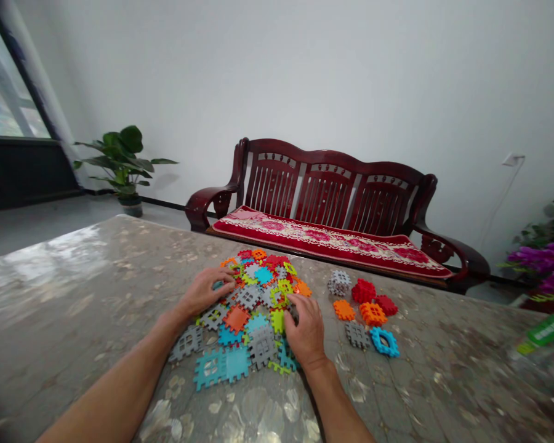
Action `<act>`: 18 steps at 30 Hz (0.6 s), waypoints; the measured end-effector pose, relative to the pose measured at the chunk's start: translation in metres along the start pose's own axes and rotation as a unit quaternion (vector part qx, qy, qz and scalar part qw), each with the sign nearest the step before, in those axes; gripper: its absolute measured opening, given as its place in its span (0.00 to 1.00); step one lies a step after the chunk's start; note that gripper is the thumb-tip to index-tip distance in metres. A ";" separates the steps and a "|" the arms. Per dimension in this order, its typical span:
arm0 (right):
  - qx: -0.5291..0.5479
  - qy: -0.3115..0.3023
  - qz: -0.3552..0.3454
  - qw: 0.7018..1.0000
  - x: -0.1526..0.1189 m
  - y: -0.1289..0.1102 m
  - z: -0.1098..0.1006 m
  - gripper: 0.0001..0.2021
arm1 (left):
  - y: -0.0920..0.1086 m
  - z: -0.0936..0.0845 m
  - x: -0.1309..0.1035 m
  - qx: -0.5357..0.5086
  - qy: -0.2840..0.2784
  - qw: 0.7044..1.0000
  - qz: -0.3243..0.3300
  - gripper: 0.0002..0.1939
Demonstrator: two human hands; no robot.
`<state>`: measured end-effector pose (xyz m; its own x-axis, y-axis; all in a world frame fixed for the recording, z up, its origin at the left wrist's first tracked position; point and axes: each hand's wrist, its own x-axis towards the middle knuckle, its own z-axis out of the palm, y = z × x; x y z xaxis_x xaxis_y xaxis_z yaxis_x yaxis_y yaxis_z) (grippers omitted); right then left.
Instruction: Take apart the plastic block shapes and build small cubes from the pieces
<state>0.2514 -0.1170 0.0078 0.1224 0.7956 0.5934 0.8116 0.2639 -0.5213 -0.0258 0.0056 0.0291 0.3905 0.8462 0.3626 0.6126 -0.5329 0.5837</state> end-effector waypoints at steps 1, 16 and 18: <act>0.006 -0.005 -0.001 1.000 0.001 -0.005 0.001 0.17 | -0.006 0.000 0.000 -0.004 0.023 0.999 -0.022 0.18; -0.018 -0.156 -0.038 0.987 0.043 -0.053 0.035 0.28 | -0.030 0.000 -0.004 0.091 0.062 0.976 -0.190 0.15; -0.031 -0.169 -0.037 0.984 0.046 -0.052 0.038 0.29 | -0.031 0.000 -0.004 0.089 0.059 0.976 -0.191 0.15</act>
<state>0.1932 -0.0735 0.0383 -0.1267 0.9143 0.3847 0.8459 0.3022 -0.4394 -0.0463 0.0192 0.0095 0.0356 0.9724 0.2308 0.8122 -0.1627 0.5602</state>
